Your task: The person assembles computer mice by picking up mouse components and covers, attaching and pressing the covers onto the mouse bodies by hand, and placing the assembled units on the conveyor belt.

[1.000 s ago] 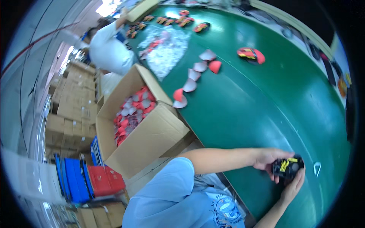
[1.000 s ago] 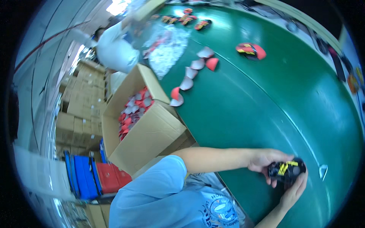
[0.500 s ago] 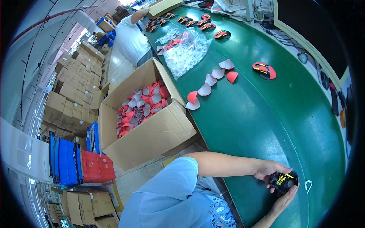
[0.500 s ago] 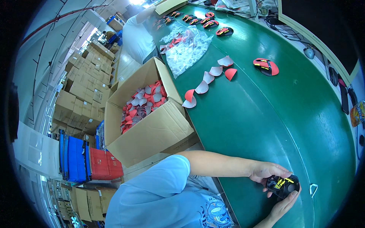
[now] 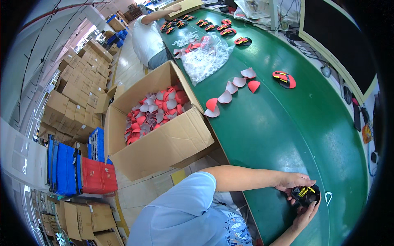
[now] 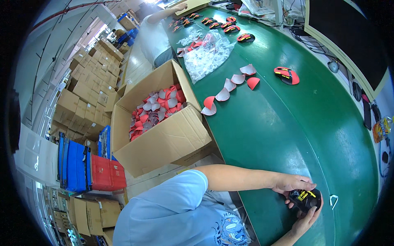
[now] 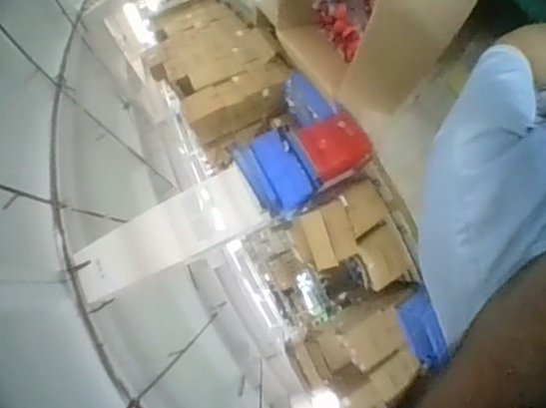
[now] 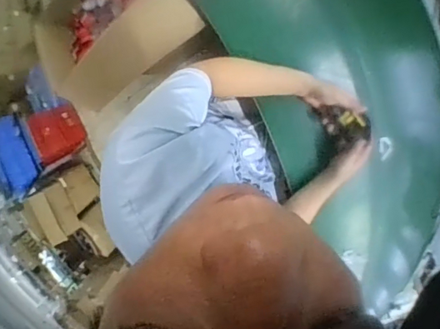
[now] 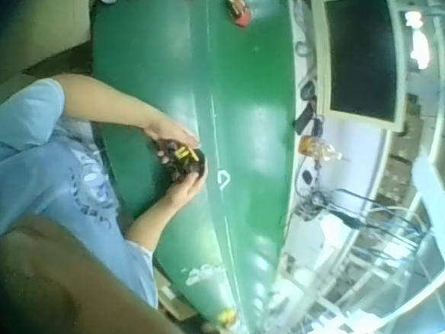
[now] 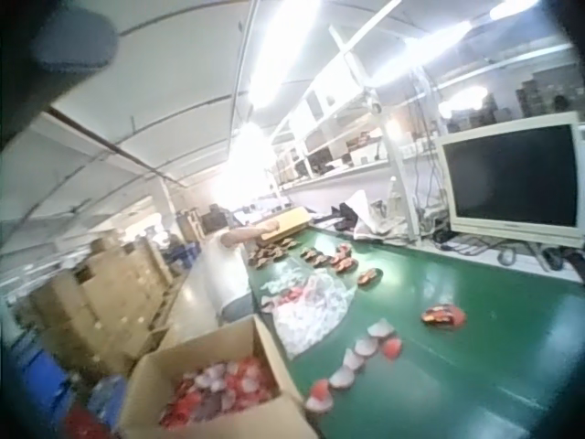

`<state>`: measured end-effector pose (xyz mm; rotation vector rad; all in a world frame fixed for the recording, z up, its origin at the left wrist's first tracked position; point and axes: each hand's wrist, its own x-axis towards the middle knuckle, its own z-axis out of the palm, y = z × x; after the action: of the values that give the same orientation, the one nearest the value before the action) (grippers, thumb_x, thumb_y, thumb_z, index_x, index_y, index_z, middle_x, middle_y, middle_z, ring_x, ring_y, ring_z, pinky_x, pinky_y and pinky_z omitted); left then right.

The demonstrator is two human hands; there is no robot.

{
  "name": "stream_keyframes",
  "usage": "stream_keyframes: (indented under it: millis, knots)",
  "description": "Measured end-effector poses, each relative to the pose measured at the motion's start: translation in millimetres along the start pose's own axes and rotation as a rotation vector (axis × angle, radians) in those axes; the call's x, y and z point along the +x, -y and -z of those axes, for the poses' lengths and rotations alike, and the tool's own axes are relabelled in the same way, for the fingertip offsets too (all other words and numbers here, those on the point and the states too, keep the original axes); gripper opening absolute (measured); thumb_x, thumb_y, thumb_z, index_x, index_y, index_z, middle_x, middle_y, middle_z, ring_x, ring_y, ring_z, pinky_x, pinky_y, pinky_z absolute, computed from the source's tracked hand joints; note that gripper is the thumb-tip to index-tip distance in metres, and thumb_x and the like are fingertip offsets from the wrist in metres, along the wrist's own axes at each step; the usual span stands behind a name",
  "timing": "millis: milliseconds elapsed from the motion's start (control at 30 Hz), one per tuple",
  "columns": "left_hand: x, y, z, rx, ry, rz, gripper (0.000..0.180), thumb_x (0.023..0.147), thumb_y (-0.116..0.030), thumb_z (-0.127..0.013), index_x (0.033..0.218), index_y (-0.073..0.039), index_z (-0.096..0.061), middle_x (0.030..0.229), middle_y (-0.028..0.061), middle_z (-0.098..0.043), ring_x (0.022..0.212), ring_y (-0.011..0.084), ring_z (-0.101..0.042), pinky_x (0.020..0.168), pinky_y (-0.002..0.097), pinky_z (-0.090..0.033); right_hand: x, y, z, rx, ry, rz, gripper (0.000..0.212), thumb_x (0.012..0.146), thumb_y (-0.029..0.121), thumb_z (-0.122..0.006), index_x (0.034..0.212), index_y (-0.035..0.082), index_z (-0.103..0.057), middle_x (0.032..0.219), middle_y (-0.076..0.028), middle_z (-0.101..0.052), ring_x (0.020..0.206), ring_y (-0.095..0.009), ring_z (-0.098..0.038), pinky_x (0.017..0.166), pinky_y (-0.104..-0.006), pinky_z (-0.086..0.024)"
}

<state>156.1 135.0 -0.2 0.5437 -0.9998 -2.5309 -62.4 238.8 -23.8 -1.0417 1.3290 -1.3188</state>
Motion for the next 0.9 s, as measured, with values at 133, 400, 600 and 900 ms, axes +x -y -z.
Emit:
stream_keyframes:
  millis: [133,400,600,900]
  knots:
    - [0.1,-0.4,2.4,0.015,0.027,0.004,0.063,0.103,-0.066,-0.058,0.134,-0.013,-0.050,0.096,0.0102,-0.072,0.059,0.0185,-0.070,0.047,0.0280,-0.052,4.6,-20.2,13.7,0.088,-0.091,-0.016,0.056,0.113,0.041,-0.054,0.157,0.007,-0.049,0.130,-0.005,-0.066,0.094,-0.008,-0.062,0.066,-0.0190,-0.045]
    - [-3.0,-3.1,-1.1,0.002,0.037,0.036,0.061,0.104,-0.067,-0.054,0.134,-0.014,-0.053,0.097,0.0108,-0.072,0.057,0.0183,-0.068,0.045,0.0269,-0.051,6.3,-17.7,8.9,0.067,-0.080,0.086,0.054,0.113,0.043,-0.052,0.153,0.007,-0.054,0.134,-0.007,-0.065,0.101,-0.010,-0.063,0.071,-0.0200,-0.047]
    - [-1.6,0.5,-0.4,-0.022,0.042,0.045,0.061,0.105,-0.067,-0.050,0.137,-0.014,-0.053,0.098,0.0110,-0.073,0.056,0.0174,-0.068,0.044,0.0256,-0.050,4.5,-8.3,10.8,-0.132,-0.034,-0.005,0.055,0.116,0.043,-0.042,0.149,0.000,-0.054,0.133,-0.011,-0.064,0.115,-0.017,-0.062,0.092,-0.0275,-0.051]
    - [9.3,2.4,6.3,-0.044,0.046,0.136,0.061,0.107,-0.066,-0.047,0.134,-0.013,-0.058,0.096,0.0090,-0.074,0.054,0.0160,-0.067,0.040,0.0243,-0.045,-0.4,2.2,-1.2,-0.037,0.022,0.104,0.065,0.114,0.050,-0.046,0.160,0.004,-0.043,0.145,-0.011,-0.058,0.123,-0.021,-0.062,0.100,-0.0331,-0.051]
